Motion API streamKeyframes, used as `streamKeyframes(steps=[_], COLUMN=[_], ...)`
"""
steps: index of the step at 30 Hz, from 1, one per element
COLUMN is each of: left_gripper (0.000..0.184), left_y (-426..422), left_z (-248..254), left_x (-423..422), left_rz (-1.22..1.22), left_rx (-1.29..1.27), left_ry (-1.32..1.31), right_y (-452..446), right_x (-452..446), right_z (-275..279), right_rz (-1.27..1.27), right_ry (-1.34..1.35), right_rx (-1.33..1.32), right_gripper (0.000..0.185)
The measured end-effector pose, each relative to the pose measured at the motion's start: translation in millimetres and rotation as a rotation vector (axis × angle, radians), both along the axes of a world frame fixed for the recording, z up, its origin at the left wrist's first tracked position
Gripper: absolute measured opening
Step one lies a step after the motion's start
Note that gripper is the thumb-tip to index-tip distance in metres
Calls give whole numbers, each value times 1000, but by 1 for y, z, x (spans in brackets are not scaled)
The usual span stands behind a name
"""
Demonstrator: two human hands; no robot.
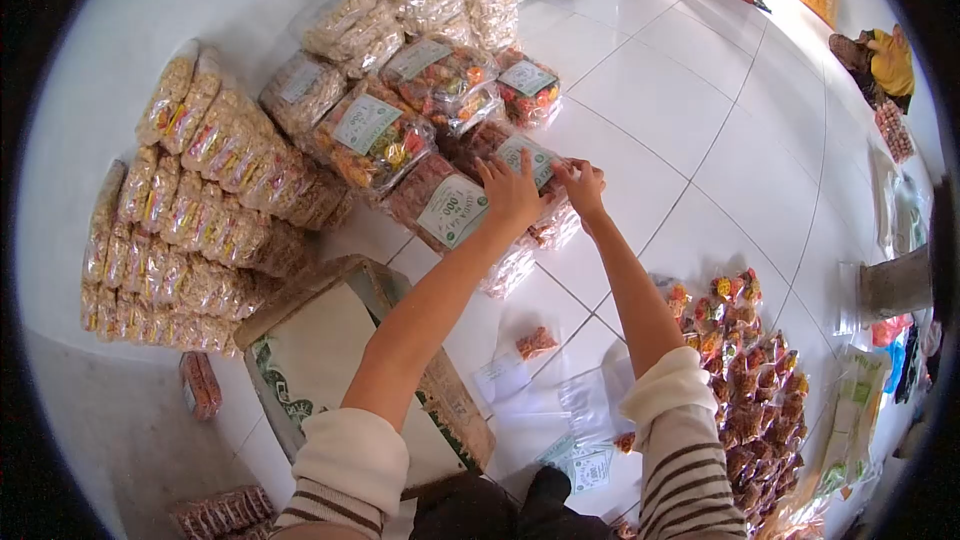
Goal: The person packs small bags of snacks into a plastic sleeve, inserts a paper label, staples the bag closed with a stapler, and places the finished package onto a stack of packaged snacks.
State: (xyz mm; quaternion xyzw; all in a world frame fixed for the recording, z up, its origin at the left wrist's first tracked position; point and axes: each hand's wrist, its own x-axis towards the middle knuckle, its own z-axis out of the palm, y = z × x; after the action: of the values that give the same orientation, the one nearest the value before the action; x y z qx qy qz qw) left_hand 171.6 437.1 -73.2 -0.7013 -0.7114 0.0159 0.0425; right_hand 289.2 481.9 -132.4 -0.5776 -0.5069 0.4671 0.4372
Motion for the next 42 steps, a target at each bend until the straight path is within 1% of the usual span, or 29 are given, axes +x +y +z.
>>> streamKeyframes(steps=[1, 2, 6, 8, 9, 11, 12, 13, 15, 16, 17, 18, 19, 21, 22, 24, 25, 26, 27, 29, 31, 32, 34, 36, 37, 39, 40, 41, 42], left_gripper=[84, 85, 87, 86, 86, 83, 72, 72, 61, 51, 51, 48, 45, 40, 40, 38, 38, 39, 40, 41, 39, 38, 39, 40, 42, 44, 48, 52, 65], left_y=[-1, -3, -7, -14, -20, -39, -52, -63, -86, -103, -111, -122, -138, -188, -206, -241, -255, -270, -283, -304, -316, -321, -321, -324, -326, -326, -329, -332, -334], left_z=[2, 6, 14, 19, 22, 34, 40, 39, 31, 34, 31, 26, 23, 53, 61, 69, 66, 60, 52, 36, 13, 2, -34, -56, -65, -87, -100, -115, -129], left_x=[1, 1, 6, 12, 15, 24, 32, 38, 45, 49, 51, 53, 55, 49, 47, 38, 33, 28, 23, 13, 6, 5, 3, 11, 18, 36, 49, 62, 75], left_rz=[25, 49, 85, 5, -9, -123, -152, -167, -368, -479, -489, -595, -698, -882, -888, -905, -908, -888, -867, -842, -725, -644, -601, -562, -598, -634, -624, -614, -606], left_rx=[-5, -6, -6, 253, 254, 221, 245, 256, 403, 451, 465, 260, 47, -276, -256, -575, -581, -484, -389, -369, -345, -382, -420, -467, -450, -453, -389, -328, -316], left_ry=[-3, -9, -75, -114, -123, -164, -200, -213, -188, -215, -223, -192, -159, 51, 54, -105, -102, -151, -200, -218, -456, -523, -580, -643, -661, -677, -623, -570, -427], right_y=[-3, -10, -35, -49, -59, -84, -97, -106, -128, -142, -157, -173, -190, -212, -221, -260, -280, -295, -311, -337, -356, -361, -381, -404, -414, -426, -430, -430, -431], right_x=[1, 5, 32, 48, 55, 70, 78, 87, 107, 117, 125, 133, 140, 155, 160, 157, 155, 158, 159, 165, 176, 187, 188, 187, 184, 166, 160, 157, 155], right_z=[4, 8, 24, 30, 31, 32, 34, 27, 27, 31, 41, 49, 57, 78, 78, 117, 126, 123, 122, 106, 65, 30, -22, -59, -64, -61, -57, -75, -92], right_rz=[-7, -22, -37, -85, -100, -176, -192, -144, -110, 35, 181, 268, 258, 437, 427, 406, 393, 413, 412, 405, 396, 465, 537, 609, 618, 528, 490, 493, 397], right_ry=[-250, -107, -149, -159, -166, -157, -169, -260, -362, -373, -381, -358, -365, -688, -717, -723, -718, -823, -817, -844, -940, -1122, -1285, -1417, -1407, -1212, -1170, -1160, -1090], right_rx=[21, -3, 22, 72, 73, 132, 137, 213, 301, 238, 169, 79, 75, 224, 331, 303, 259, 425, 413, 273, 262, 240, 205, 26, 11, -21, -46, -66, 75], right_gripper=[50, 45, 44, 40, 40, 31, 31, 26, 21, 20, 18, 16, 16, 13, 13, 14, 14, 15, 15, 16, 19, 19, 19, 21, 21, 27, 37, 37, 44])
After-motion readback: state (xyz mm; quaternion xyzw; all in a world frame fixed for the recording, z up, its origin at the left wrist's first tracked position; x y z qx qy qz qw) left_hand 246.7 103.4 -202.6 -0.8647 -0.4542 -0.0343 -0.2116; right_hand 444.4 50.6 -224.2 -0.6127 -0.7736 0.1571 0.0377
